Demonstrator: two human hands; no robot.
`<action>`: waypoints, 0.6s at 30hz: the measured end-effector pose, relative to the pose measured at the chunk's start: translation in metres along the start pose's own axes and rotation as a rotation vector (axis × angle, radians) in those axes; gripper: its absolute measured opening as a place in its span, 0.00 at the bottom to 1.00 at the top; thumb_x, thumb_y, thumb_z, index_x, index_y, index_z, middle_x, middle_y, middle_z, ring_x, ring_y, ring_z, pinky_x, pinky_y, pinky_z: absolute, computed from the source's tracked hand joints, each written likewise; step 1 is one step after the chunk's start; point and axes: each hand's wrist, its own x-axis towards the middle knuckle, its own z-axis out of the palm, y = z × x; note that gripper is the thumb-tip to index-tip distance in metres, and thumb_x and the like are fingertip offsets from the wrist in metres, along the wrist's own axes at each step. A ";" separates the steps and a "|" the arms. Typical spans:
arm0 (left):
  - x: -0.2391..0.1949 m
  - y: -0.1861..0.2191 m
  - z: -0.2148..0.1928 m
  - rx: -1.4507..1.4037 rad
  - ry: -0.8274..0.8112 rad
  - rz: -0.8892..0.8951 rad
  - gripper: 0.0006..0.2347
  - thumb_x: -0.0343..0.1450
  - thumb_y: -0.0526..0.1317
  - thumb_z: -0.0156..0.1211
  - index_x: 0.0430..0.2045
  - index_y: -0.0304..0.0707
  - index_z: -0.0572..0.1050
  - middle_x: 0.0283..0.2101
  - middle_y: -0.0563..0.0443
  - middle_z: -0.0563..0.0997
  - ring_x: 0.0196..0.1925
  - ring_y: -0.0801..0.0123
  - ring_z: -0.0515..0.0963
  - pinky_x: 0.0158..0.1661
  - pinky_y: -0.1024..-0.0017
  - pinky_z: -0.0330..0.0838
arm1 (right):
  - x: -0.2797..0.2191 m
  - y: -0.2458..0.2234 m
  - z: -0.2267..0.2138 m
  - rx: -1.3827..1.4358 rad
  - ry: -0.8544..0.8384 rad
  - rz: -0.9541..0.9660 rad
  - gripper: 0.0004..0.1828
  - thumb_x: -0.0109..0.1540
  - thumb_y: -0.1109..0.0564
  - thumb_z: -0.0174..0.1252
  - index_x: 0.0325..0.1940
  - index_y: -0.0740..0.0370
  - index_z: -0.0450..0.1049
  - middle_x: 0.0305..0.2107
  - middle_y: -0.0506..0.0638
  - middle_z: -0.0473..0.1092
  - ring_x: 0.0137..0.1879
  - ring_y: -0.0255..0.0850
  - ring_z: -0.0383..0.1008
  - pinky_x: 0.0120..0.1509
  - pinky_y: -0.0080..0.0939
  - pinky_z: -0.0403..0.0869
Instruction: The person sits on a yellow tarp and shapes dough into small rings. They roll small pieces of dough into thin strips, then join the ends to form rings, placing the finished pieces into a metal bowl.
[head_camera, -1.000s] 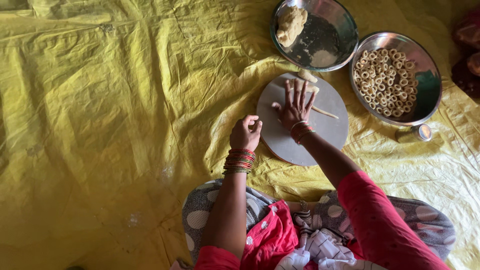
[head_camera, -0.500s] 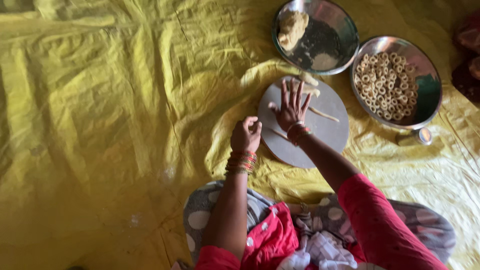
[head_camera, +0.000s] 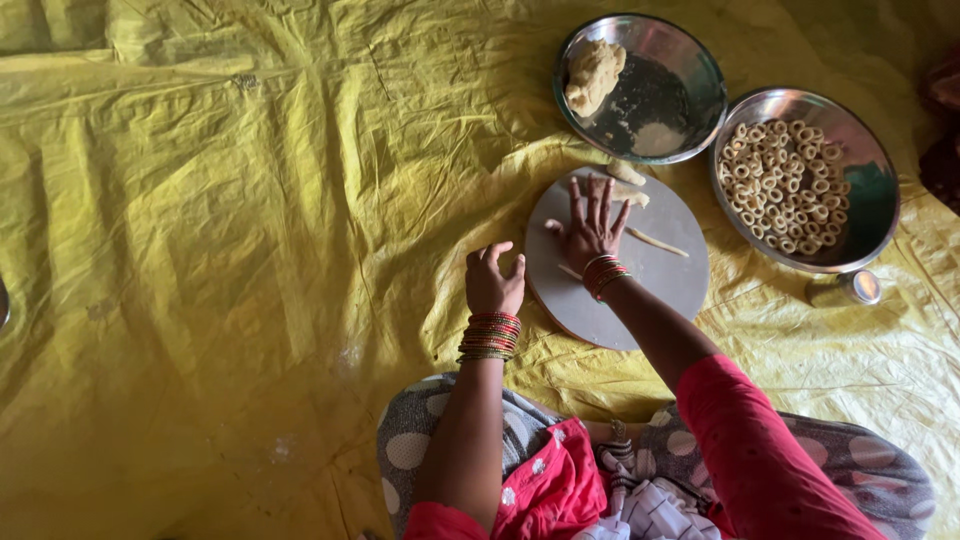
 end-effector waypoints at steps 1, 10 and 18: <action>0.000 0.000 0.000 0.003 -0.008 -0.018 0.14 0.68 0.47 0.67 0.45 0.48 0.78 0.54 0.44 0.76 0.57 0.54 0.76 0.56 0.59 0.72 | 0.000 0.002 -0.002 0.011 0.034 -0.001 0.49 0.66 0.23 0.35 0.83 0.47 0.37 0.81 0.54 0.33 0.85 0.55 0.24 0.79 0.78 0.27; -0.002 0.003 0.001 0.030 -0.038 -0.049 0.14 0.68 0.48 0.67 0.44 0.49 0.79 0.54 0.43 0.75 0.56 0.55 0.77 0.55 0.59 0.72 | -0.036 -0.025 0.006 0.076 -0.090 -0.176 0.48 0.66 0.24 0.37 0.83 0.45 0.34 0.79 0.54 0.30 0.83 0.57 0.22 0.78 0.77 0.26; 0.002 0.002 -0.008 0.039 -0.108 -0.146 0.12 0.71 0.49 0.65 0.46 0.51 0.79 0.48 0.46 0.80 0.45 0.61 0.82 0.49 0.64 0.76 | 0.009 0.011 -0.024 0.027 -0.059 0.123 0.48 0.68 0.26 0.43 0.83 0.46 0.37 0.79 0.56 0.30 0.83 0.57 0.20 0.78 0.76 0.26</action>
